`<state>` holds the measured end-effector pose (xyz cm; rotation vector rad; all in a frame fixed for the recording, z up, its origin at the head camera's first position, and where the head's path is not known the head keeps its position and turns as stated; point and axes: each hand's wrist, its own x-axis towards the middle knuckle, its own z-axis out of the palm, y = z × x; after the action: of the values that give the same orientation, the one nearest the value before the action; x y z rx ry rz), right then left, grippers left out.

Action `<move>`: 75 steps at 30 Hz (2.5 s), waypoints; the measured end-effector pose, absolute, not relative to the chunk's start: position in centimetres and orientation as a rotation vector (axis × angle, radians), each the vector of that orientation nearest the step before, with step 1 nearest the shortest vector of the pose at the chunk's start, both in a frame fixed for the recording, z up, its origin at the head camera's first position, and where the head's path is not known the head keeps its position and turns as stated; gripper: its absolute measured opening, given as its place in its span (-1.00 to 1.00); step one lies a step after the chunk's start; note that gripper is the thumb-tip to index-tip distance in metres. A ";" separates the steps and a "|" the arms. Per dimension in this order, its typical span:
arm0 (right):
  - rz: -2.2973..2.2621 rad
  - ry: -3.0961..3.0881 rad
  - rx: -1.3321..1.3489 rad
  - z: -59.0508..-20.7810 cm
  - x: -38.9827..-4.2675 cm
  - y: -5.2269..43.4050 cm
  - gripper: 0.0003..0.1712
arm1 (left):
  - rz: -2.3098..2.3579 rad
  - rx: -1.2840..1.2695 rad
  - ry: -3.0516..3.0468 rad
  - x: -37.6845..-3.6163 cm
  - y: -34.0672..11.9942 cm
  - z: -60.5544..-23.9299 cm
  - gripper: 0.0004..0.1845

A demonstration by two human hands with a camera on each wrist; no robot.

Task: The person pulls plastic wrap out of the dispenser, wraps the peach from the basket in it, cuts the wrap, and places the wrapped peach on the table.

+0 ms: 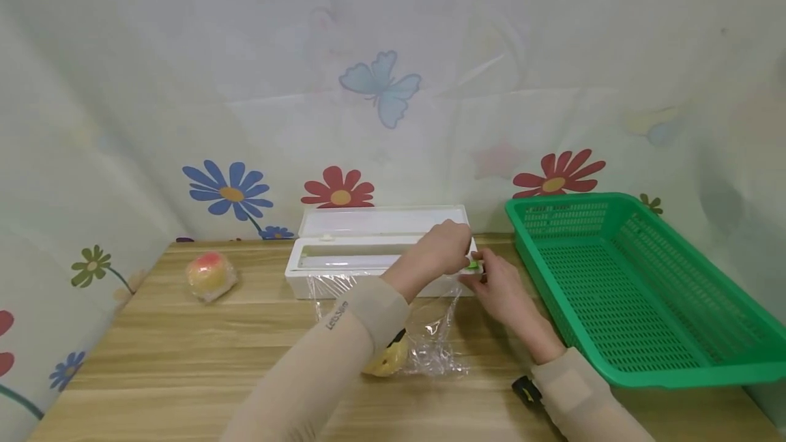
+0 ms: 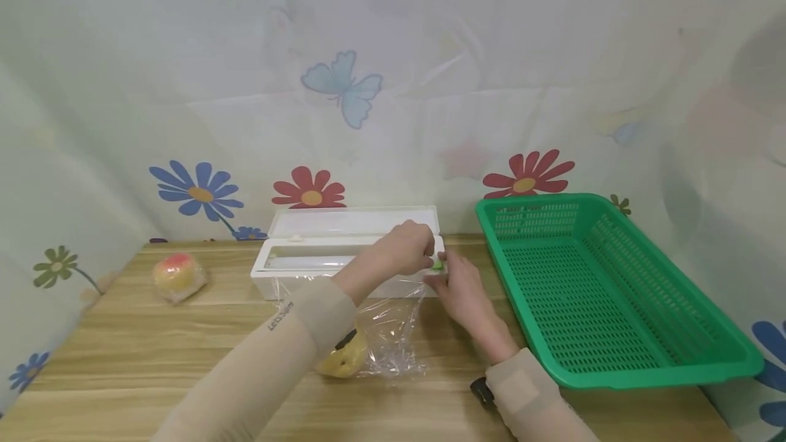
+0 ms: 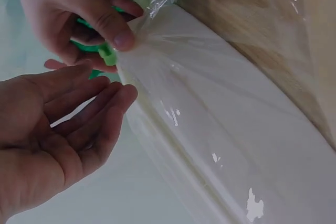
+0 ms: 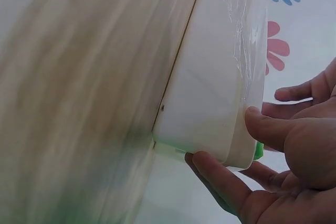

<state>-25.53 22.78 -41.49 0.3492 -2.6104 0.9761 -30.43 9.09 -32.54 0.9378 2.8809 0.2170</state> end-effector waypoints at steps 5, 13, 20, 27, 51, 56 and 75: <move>1.012 -2.619 0.336 -41.4 -25.6 22.9 -0.59 | 0.280 0.924 2.861 -30.8 9.5 -33.4 -0.91; 1.050 -2.624 0.319 -41.3 -25.7 23.2 -0.60 | 0.258 0.985 2.924 -30.8 9.8 -34.0 -0.92; 1.047 -2.622 0.315 -41.3 -25.6 23.4 -0.59 | 0.170 1.014 2.981 -30.8 9.9 -34.0 -0.78; 1.002 -2.609 0.315 -41.5 -25.6 23.3 -0.60 | 0.117 1.029 2.977 -30.9 10.1 -33.9 -0.88; 0.907 -2.576 0.368 -41.5 -25.9 23.0 -0.64 | -0.018 1.107 2.993 -30.1 8.6 -33.2 -0.90; 0.875 -2.581 0.367 -41.5 -25.9 22.6 -0.64 | -0.039 1.101 2.993 -29.9 8.3 -33.3 -0.89; 0.841 -2.613 0.399 -40.8 -25.6 22.7 -0.65 | -0.135 1.102 2.955 -29.9 4.7 -33.2 -0.84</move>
<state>-25.64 22.71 -40.84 0.3988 -2.6127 0.8407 -29.95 4.65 -33.21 1.1024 2.9553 -0.1346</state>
